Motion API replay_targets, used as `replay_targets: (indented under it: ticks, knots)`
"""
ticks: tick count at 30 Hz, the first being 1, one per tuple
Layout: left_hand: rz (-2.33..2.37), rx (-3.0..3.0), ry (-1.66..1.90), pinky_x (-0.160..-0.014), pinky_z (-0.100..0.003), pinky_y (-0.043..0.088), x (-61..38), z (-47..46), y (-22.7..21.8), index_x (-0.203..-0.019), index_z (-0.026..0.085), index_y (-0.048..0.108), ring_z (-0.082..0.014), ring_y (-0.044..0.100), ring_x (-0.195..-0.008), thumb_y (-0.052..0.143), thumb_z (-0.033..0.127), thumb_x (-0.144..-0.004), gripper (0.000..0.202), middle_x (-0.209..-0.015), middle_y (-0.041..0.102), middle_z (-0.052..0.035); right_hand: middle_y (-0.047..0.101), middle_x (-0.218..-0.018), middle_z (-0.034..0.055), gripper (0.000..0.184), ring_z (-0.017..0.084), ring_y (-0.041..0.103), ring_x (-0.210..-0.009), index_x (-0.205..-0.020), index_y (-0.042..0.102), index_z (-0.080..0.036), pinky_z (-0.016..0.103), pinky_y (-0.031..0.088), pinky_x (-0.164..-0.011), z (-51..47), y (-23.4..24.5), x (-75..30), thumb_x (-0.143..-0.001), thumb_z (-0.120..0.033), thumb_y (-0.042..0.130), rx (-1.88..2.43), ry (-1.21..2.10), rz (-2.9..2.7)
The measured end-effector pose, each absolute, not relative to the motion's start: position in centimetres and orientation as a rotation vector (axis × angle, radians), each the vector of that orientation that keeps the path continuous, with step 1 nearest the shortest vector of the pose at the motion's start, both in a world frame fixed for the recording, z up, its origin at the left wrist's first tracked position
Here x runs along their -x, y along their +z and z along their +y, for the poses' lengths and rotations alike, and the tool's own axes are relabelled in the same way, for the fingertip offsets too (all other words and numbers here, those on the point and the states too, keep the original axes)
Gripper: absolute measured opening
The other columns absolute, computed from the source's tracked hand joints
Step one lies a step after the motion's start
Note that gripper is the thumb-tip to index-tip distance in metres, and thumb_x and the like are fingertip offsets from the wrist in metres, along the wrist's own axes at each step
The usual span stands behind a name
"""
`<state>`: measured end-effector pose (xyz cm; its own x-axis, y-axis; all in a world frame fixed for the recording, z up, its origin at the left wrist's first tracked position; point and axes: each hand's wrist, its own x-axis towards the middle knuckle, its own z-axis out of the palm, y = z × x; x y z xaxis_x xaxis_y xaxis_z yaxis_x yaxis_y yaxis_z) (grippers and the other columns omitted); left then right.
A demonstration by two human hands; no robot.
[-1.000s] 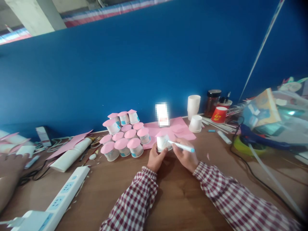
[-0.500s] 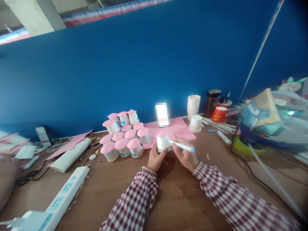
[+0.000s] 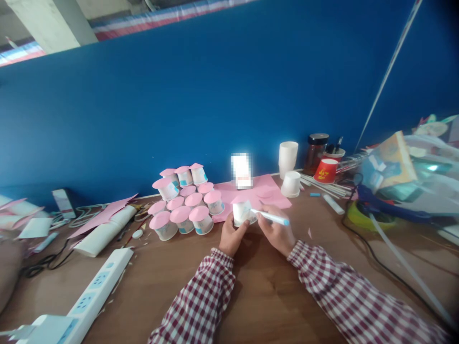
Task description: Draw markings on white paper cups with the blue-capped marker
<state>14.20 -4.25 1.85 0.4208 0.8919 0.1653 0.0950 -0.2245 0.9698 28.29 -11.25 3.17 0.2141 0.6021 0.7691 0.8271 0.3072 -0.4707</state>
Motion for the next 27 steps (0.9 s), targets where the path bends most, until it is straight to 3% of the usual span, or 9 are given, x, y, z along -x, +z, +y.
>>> replay_targets:
  ticks: [27]
  knots:
    - [0.870, -1.674, 0.938, -0.084, -0.034, 0.046, -14.19, -4.30, 1.89, -0.108, 0.011, 0.055, -0.0208, 0.059, -0.092, 0.060, 0.037, -0.075, 0.042, -0.103, 0.063, -0.0095, 0.062, -0.080, 0.0035, 0.011, 0.015, 0.059, -0.074, -0.086, 0.057, -0.018, 0.027, 0.048, -0.071, -11.22, 3.08, -28.21, -0.086, -0.026, 0.049, 1.379, -0.216, -1.424]
